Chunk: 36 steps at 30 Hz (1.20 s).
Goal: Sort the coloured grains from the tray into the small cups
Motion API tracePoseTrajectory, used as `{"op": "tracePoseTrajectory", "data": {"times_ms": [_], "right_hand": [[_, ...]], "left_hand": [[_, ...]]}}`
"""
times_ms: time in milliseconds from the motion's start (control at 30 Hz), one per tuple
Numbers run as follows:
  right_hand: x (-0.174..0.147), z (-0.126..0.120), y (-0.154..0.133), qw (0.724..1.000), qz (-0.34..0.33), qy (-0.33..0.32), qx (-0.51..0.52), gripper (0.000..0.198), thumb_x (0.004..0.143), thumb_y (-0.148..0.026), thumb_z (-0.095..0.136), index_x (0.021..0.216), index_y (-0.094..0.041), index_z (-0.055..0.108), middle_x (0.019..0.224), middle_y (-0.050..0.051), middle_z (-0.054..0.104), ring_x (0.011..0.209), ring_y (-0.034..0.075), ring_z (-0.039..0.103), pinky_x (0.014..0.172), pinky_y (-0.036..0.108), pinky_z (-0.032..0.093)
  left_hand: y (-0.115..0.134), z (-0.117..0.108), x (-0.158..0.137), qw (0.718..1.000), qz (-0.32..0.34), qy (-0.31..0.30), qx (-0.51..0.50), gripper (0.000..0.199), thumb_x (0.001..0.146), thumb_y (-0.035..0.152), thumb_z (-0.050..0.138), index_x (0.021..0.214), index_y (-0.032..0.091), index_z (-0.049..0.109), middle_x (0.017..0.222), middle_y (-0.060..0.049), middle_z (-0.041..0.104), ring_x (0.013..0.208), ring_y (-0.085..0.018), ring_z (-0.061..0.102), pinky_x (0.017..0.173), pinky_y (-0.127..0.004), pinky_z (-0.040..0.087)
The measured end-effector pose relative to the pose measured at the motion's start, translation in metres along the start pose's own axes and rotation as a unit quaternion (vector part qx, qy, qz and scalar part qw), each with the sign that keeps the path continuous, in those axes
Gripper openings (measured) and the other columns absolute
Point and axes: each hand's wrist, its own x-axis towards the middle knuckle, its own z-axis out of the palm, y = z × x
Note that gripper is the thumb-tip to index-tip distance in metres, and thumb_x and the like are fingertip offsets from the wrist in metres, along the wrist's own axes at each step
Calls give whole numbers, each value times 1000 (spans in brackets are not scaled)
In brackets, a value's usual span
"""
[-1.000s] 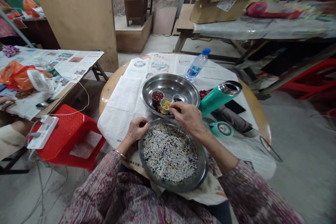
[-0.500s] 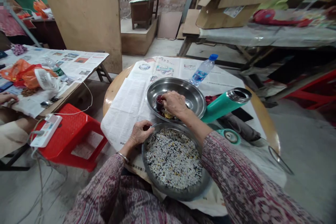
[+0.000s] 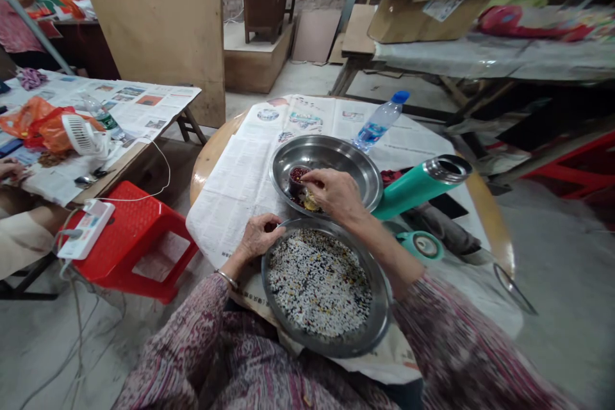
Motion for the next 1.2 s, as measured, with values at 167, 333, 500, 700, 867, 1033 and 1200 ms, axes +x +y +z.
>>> {"op": "tracePoseTrajectory", "data": {"times_ms": [167, 333, 500, 700, 867, 1033, 1200], "right_hand": [[-96, 10, -17, 976, -126, -148, 93, 18, 89, -14, 55, 94, -21, 71, 94, 4, 74, 88, 17, 65, 79, 29, 48], [-162, 49, -34, 927, -246, -285, -5, 16, 88, -9, 55, 88, -18, 67, 86, 5, 69, 83, 18, 60, 69, 27, 44], [-140, 52, -6, 977, -103, -160, -98, 22, 95, -12, 47, 101, -17, 67, 97, 9, 67, 92, 21, 61, 77, 32, 47], [-116, 52, 3, 990, -19, -79, -113, 27, 98, -24, 48, 120, -17, 63, 118, 13, 64, 111, 28, 56, 89, 37, 47], [-135, 63, -29, 973, -159, -163, -37, 25, 93, -34, 60, 111, -17, 63, 117, 12, 62, 109, 26, 55, 88, 36, 48], [-160, 48, -10, 947, -218, -227, -69, 11, 88, -11, 56, 92, -18, 64, 97, 7, 64, 89, 20, 58, 74, 31, 47], [-170, 21, 24, 969, -119, -171, -130, 20, 83, -3, 52, 89, -17, 64, 96, 9, 64, 94, 22, 59, 77, 31, 46]], "left_hand": [[2, 0, 1, 1000, -1, -4, 18, 12, 81, 24, 66, 85, 15, 73, 67, 1, 65, 61, -10, 52, 60, -21, 41], [2, 1, 2, 1000, 8, 2, 28, 10, 80, 23, 68, 83, 15, 72, 66, 1, 64, 61, -10, 53, 62, -22, 43], [1, 0, 3, 999, 10, 8, 34, 9, 79, 22, 68, 82, 15, 71, 67, 1, 65, 61, -10, 53, 62, -22, 43], [2, -1, 3, 1000, 10, 2, 30, 9, 80, 23, 68, 83, 15, 71, 68, 1, 66, 61, -10, 54, 63, -22, 44], [2, 1, 3, 999, 9, 7, 31, 8, 79, 23, 68, 83, 16, 71, 71, 1, 67, 63, -11, 55, 64, -22, 44], [1, 1, 3, 1000, 10, 4, 27, 9, 79, 23, 68, 81, 15, 71, 64, 3, 62, 59, -9, 50, 60, -21, 41], [1, 1, 3, 1000, 14, 2, 21, 10, 80, 25, 68, 81, 15, 72, 64, 2, 62, 59, -10, 51, 60, -21, 41]]}}
